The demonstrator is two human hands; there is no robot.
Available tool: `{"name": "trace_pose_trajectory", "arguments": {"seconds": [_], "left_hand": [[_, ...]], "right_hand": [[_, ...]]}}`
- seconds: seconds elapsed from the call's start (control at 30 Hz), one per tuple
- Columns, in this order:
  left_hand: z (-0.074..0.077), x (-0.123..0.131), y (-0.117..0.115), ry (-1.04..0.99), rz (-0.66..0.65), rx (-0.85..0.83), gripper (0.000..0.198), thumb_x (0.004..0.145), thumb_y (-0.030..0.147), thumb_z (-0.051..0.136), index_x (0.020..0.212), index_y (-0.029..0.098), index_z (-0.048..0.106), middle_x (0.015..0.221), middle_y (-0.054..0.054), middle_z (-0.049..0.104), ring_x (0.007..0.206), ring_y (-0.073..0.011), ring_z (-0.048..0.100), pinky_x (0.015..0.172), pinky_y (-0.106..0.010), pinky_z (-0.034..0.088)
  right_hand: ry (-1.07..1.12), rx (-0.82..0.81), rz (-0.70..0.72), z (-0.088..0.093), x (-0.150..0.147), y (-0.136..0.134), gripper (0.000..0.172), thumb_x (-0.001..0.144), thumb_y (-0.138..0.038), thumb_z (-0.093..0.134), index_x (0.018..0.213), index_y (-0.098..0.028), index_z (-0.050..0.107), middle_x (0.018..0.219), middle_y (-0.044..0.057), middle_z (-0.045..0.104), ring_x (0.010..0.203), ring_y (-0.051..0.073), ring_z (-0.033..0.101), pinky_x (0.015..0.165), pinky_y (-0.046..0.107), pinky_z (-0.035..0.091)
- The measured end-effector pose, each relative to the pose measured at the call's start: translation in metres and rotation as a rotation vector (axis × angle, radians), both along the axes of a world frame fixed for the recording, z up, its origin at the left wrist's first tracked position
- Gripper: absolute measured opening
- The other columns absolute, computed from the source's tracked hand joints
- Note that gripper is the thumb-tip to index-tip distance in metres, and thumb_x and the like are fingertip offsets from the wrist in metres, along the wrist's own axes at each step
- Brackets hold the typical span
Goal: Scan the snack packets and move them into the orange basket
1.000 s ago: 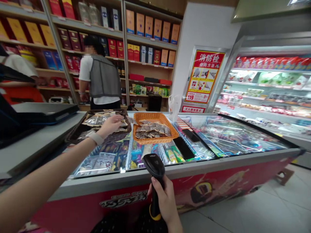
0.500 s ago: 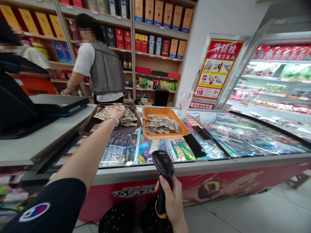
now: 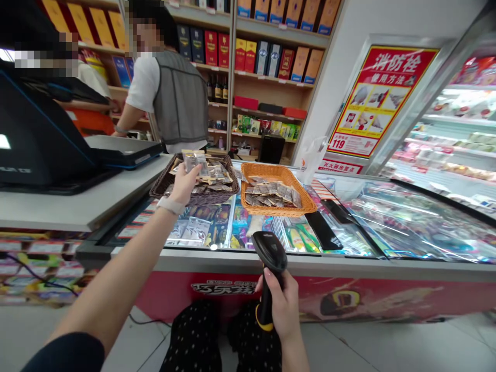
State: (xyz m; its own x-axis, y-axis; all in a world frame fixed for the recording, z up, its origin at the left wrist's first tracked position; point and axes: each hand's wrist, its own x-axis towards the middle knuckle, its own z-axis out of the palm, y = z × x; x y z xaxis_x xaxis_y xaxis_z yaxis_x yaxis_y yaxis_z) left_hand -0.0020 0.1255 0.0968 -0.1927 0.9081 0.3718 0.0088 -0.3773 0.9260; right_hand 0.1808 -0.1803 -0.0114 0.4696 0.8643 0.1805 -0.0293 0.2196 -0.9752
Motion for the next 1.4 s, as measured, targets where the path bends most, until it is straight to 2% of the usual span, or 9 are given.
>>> {"name": "trace_pose_trajectory", "arguments": {"seconds": [0.1,0.2,0.27,0.37,0.57,0.73,0.9,1.07,1.4], "left_hand": [[-0.027,-0.001,-0.052,-0.111,-0.049,-0.041,0.044,0.077,0.044,0.074,0.112,0.023,0.058,0.117,-0.008,0.072,0.094,-0.0199,0.070,0.070,-0.026,0.055],[-0.057,0.004,-0.091,-0.085,-0.096,-0.098,0.052,0.070,0.051,0.081,0.108,0.022,0.059,0.109,-0.007,0.073,0.089,-0.0197,0.070,0.064,-0.025,0.053],[-0.071,0.009,-0.104,-0.022,-0.142,-0.142,0.057,0.067,0.054,0.083,0.107,0.021,0.060,0.103,-0.006,0.074,0.087,-0.0201,0.070,0.065,-0.026,0.054],[-0.082,0.015,-0.110,0.008,-0.216,-0.199,0.059,0.066,0.057,0.083,0.107,0.021,0.062,0.100,-0.005,0.074,0.089,-0.0212,0.070,0.072,-0.029,0.056],[-0.085,0.015,-0.112,-0.054,-0.251,-0.169,0.043,0.077,0.057,0.075,0.098,0.022,0.062,0.100,-0.003,0.073,0.098,-0.0203,0.067,0.084,-0.030,0.055],[-0.088,0.013,-0.114,0.070,-0.204,-0.131,0.030,0.082,0.047,0.072,0.084,0.022,0.056,0.082,0.002,0.063,0.086,-0.0163,0.061,0.079,-0.027,0.049],[-0.091,0.013,-0.113,0.068,-0.267,-0.124,0.030,0.083,0.048,0.070,0.094,0.021,0.060,0.094,0.001,0.067,0.091,-0.0164,0.061,0.085,-0.028,0.049],[-0.093,0.013,-0.113,0.085,-0.231,-0.147,0.031,0.082,0.048,0.073,0.088,0.021,0.060,0.087,0.001,0.066,0.086,-0.0167,0.061,0.081,-0.027,0.049],[-0.091,0.014,-0.114,0.066,-0.268,-0.134,0.030,0.084,0.046,0.068,0.098,0.020,0.063,0.101,-0.002,0.070,0.097,-0.0190,0.063,0.088,-0.029,0.050]], "right_hand": [[-0.011,0.017,0.008,0.009,-0.004,0.000,0.038,0.092,-0.051,0.068,0.074,-0.018,0.068,0.059,0.000,0.064,0.055,0.014,0.056,0.057,0.025,0.044],[-0.034,0.006,0.042,0.017,-0.007,-0.001,0.035,0.091,-0.049,0.069,0.076,-0.018,0.068,0.059,0.000,0.065,0.056,0.014,0.057,0.059,0.025,0.044],[-0.055,-0.007,0.069,0.020,-0.009,-0.002,0.034,0.091,-0.048,0.069,0.077,-0.018,0.068,0.060,-0.001,0.065,0.057,0.014,0.057,0.060,0.025,0.044],[-0.097,-0.030,0.099,0.023,-0.013,-0.002,0.035,0.092,-0.049,0.068,0.077,-0.017,0.067,0.060,-0.001,0.064,0.059,0.015,0.057,0.062,0.026,0.044],[-0.196,-0.080,0.172,0.023,-0.023,0.004,0.039,0.092,-0.054,0.066,0.081,-0.017,0.069,0.061,-0.001,0.062,0.059,0.016,0.055,0.061,0.027,0.042],[-0.309,-0.129,0.250,0.024,-0.030,0.010,0.040,0.093,-0.055,0.063,0.084,-0.017,0.071,0.061,-0.001,0.063,0.061,0.017,0.057,0.062,0.026,0.043],[-0.302,-0.134,0.223,0.028,-0.035,0.009,0.037,0.091,-0.053,0.066,0.084,-0.017,0.073,0.062,-0.001,0.065,0.060,0.017,0.056,0.063,0.026,0.043],[-0.302,-0.129,0.207,0.024,-0.033,0.010,0.042,0.092,-0.056,0.064,0.083,-0.016,0.072,0.060,-0.001,0.062,0.060,0.017,0.056,0.062,0.027,0.042],[-0.294,-0.130,0.214,0.022,-0.034,0.011,0.041,0.091,-0.056,0.064,0.085,-0.017,0.073,0.059,-0.001,0.060,0.058,0.017,0.054,0.061,0.027,0.041]]}}
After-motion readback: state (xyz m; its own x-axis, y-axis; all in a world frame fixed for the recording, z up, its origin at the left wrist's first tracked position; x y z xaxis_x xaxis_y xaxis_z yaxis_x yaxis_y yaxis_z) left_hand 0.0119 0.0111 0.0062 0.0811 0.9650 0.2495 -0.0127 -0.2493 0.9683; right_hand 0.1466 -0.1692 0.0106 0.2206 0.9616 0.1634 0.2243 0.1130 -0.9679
